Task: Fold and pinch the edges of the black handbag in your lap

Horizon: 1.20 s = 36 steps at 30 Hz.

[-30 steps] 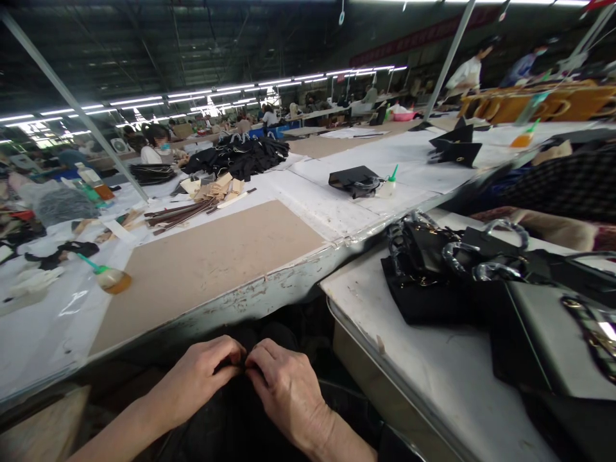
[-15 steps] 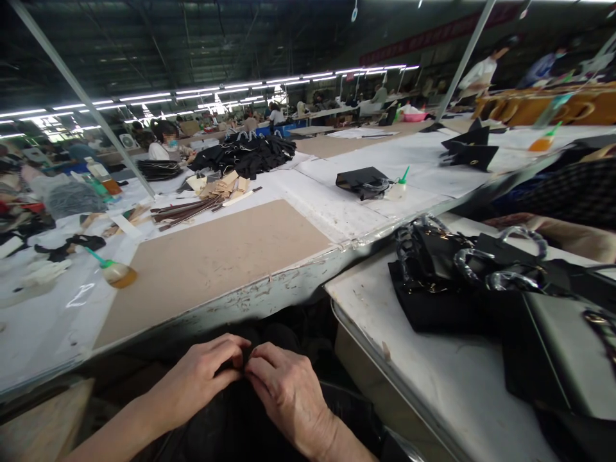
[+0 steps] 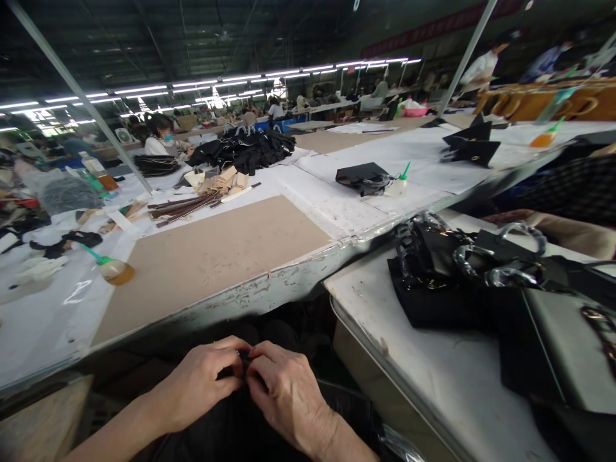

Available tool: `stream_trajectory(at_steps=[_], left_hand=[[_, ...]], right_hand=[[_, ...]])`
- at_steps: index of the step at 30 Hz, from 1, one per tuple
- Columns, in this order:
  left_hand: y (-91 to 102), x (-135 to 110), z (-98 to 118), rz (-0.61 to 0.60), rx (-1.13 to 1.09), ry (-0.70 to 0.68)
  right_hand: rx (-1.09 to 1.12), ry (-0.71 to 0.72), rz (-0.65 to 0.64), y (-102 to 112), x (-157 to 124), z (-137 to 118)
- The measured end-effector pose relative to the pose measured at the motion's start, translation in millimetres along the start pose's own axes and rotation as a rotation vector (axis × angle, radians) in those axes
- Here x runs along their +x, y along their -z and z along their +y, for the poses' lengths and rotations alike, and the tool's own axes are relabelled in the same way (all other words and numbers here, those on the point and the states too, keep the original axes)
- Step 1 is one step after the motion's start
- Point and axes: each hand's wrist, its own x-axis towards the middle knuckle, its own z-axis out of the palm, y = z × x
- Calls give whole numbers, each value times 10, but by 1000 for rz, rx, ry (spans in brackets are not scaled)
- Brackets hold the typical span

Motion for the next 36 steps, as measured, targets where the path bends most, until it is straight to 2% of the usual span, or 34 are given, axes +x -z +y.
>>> stream_trajectory(at_steps=[5,10,14,19,23,26,32,36], left_hand=[[8,3,50,97,-167,100],[-8,14,42,172,-113,225],[0,48,26,155,-92,235],[45,87,12,82,-247,224],[119,122,2,-23,-234,118],[138,146,-13,-53,-223,100],[88,152,-63,-101,-342,228],[134,123,-36,-115,-231,213]], right_hand=[[129,-190,45,42,-17,27],[140,-317,65,51,12,19],[113,-371,41,48,20,16],[163,-413,18,79,42,25],[165,-377,-137,161,101,7],[204,-369,-213,186,129,-11],[170,-399,-157,100,123,-37],[214,-357,-201,140,157,-20]])
